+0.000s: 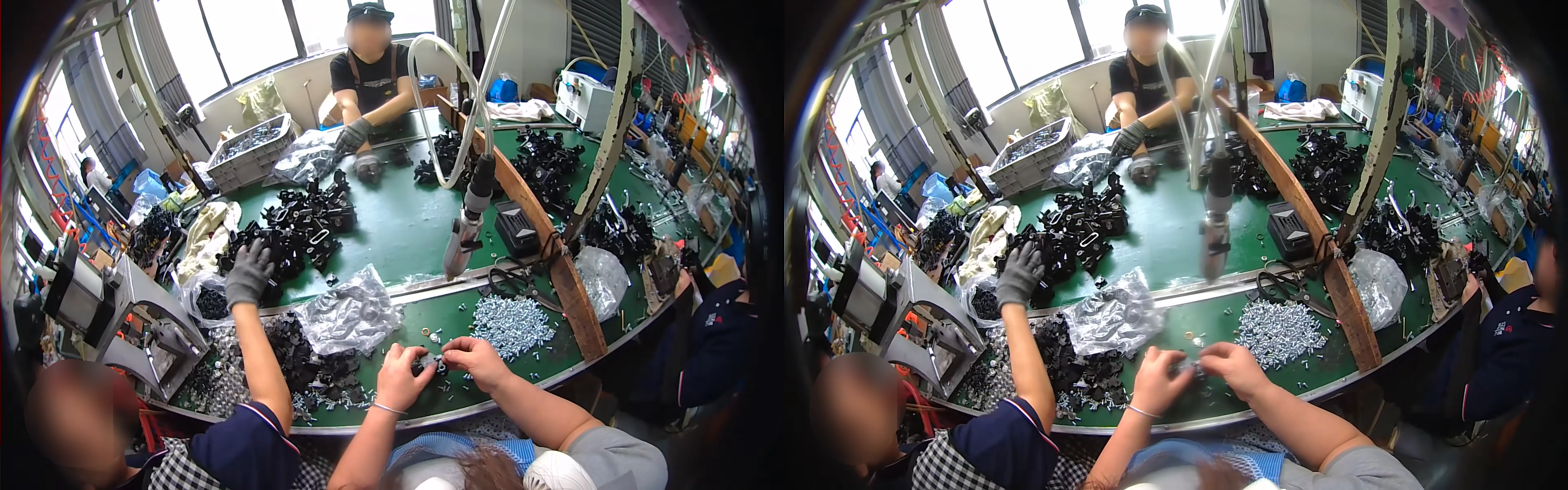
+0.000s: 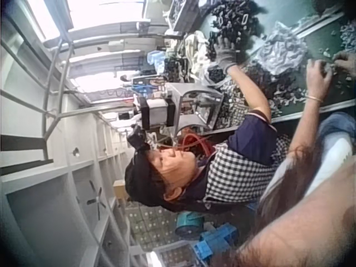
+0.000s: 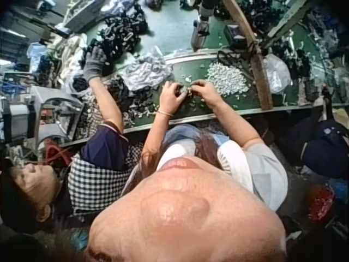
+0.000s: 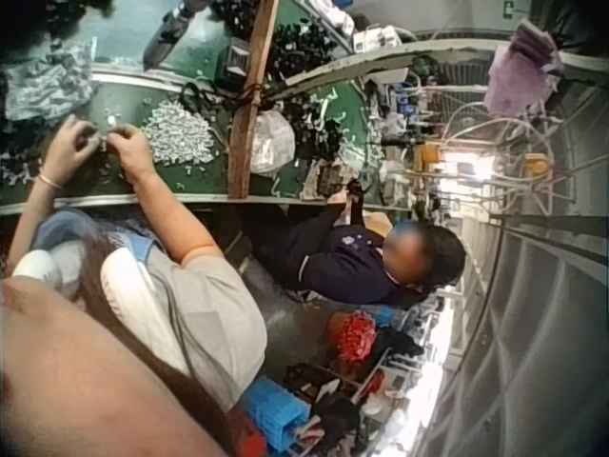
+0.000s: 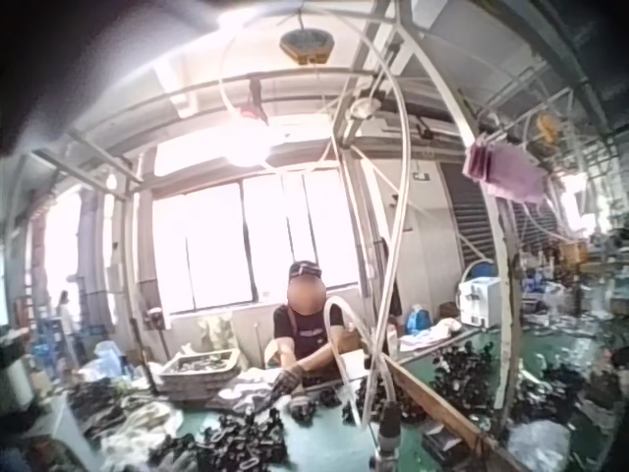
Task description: Assembling small mechanical components using an electric screwdriver at a factory workbench.
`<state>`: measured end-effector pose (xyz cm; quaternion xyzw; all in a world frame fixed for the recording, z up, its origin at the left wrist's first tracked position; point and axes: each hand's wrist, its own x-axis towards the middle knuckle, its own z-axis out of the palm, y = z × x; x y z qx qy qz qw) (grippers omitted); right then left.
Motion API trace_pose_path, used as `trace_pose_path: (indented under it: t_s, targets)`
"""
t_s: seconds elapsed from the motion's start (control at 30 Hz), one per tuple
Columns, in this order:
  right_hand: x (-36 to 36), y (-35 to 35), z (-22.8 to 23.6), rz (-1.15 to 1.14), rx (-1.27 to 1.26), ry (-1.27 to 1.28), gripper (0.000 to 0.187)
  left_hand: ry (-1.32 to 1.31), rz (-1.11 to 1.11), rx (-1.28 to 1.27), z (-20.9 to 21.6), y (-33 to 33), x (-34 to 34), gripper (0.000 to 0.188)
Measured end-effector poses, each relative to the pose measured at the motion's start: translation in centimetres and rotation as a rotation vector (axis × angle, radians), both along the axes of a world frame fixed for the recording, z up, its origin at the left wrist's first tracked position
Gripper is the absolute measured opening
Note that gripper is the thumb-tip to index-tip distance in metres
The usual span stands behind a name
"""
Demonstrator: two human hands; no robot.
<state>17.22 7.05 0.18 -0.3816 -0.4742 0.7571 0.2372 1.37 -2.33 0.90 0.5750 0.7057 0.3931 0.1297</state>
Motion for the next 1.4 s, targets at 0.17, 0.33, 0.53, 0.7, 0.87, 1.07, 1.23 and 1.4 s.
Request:
trace_pose_path:
  t_s: [0.17, 0.33, 0.53, 0.7, 0.87, 1.07, 1.23, 1.4]
  targets:
    - [0.0, 0.5, 1.4, 0.064, 0.443, -0.176, 0.018, 0.014, 0.008, 0.012, 0.0, 0.0, 0.0, 0.027]
    - [-0.7, 1.5, 3.8, 0.370, 0.344, -0.288, 0.025, 0.037, -0.004, 0.044, -0.4, 0.2, -0.2, 0.026]
    - [-1.2, 2.3, 3.4, 0.459, 0.229, -0.288, 0.025, 0.031, 0.002, 0.054, -0.2, 0.1, -0.2, 0.025]
    - [-1.3, 2.2, 3.2, 0.428, 0.231, -0.304, 0.025, 0.038, 0.000, 0.065, -0.2, 0.1, -0.1, 0.024]
    - [-1.5, 2.4, 2.8, 0.399, 0.225, -0.293, 0.025, 0.026, 0.005, 0.061, -0.3, 0.1, -0.1, 0.024]
    - [-1.6, 2.2, 2.6, 0.401, 0.258, -0.299, 0.026, 0.034, -0.007, 0.064, -0.4, 0.1, -0.2, 0.025]
    - [-1.9, 1.8, 1.7, 0.326, 0.249, -0.324, 0.029, 0.032, -0.016, 0.069, -0.5, 0.2, -0.4, 0.025]
    - [-1.7, 0.8, 0.8, 0.228, 0.206, -0.360, 0.029, 0.024, -0.012, 0.070, -0.6, 0.1, -0.2, 0.025]
